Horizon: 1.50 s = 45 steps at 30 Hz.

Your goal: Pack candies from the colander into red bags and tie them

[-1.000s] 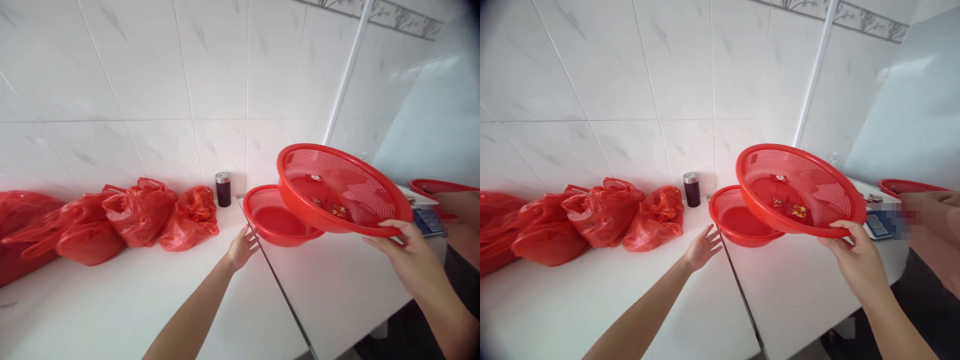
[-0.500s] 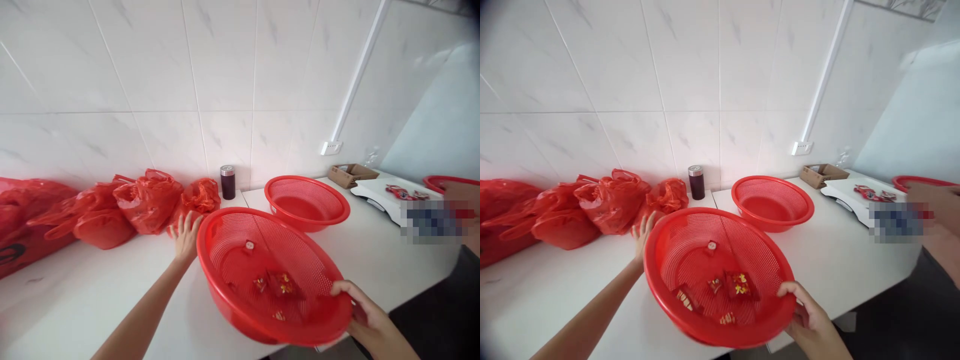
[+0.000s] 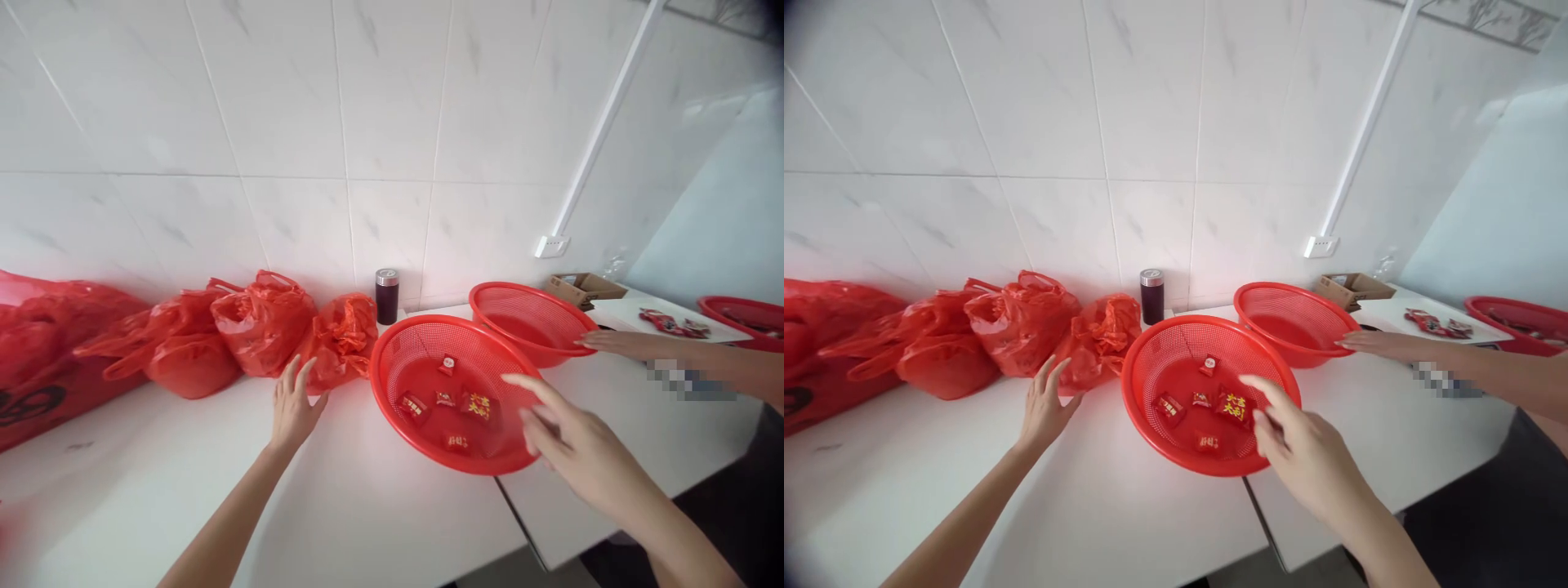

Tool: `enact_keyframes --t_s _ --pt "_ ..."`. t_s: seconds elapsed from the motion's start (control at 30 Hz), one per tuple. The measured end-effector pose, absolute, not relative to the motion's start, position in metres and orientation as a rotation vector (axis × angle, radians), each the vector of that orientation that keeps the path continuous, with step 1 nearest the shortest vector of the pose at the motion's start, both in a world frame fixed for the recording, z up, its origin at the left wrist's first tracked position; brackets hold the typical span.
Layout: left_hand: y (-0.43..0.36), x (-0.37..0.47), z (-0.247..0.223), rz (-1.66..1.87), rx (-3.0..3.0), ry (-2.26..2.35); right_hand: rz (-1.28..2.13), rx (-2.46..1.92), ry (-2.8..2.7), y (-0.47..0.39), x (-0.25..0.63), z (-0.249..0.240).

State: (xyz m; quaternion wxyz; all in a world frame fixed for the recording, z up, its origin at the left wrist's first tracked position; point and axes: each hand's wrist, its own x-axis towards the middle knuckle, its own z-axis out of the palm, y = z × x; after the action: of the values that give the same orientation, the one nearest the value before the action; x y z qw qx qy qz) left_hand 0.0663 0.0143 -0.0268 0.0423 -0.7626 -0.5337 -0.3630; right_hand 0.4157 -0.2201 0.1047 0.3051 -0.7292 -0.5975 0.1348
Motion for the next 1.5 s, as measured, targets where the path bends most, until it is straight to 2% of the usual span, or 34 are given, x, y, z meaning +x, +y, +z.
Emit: enact_keyframes --t_s 0.13,0.23,0.33,0.47,0.6,0.8,0.93,1.03,1.1,1.2,1.33,1.4,1.5 --pt "0.023 0.071 -0.033 -1.166 -2.331 -1.676 0.372 -1.682 -1.922 -0.124 0.352 0.142" --pt "0.025 0.074 -0.045 -1.206 -2.322 -1.737 0.222 -1.723 -2.114 -0.033 0.301 0.136" --pt "0.025 0.074 -0.055 -1.234 -2.323 -1.784 0.237 -1.756 -2.078 0.042 0.265 0.116" --pt "0.027 0.071 -0.059 -1.23 -2.355 -1.799 0.403 -1.73 -1.967 0.095 0.249 0.103" --pt "0.03 0.069 -0.06 -1.174 -2.431 -1.887 0.557 -1.523 -1.738 0.114 0.263 0.131" --pt "0.031 0.069 -0.058 -1.241 -2.503 -1.918 0.723 -1.132 -1.335 0.08 0.29 0.188" --pt "0.025 0.069 -0.039 -1.619 -2.477 -1.828 0.83 -0.999 -1.326 0.021 0.275 0.189" --pt "0.013 0.064 -0.009 -2.232 -2.413 -1.708 0.686 -1.104 -1.57 -0.028 0.259 0.175" --pt "-0.003 0.06 0.015 -2.49 -2.373 -1.687 0.584 -1.175 -1.735 -0.06 0.25 0.163" --pt "-0.043 0.059 0.046 -2.562 -2.75 -1.666 0.571 -1.177 -1.838 -0.099 0.236 0.14" --pt "-0.107 0.057 0.056 -2.697 -3.295 -1.674 0.821 -1.02 -1.791 -0.137 0.221 0.103" --pt "-0.134 0.051 0.046 -2.854 -3.188 -1.923 1.01 -0.932 -1.691 -0.152 0.217 0.085" --pt "-0.165 0.037 0.025 -2.832 -2.8 -2.352 1.208 -0.881 -1.396 -0.17 0.222 0.063"
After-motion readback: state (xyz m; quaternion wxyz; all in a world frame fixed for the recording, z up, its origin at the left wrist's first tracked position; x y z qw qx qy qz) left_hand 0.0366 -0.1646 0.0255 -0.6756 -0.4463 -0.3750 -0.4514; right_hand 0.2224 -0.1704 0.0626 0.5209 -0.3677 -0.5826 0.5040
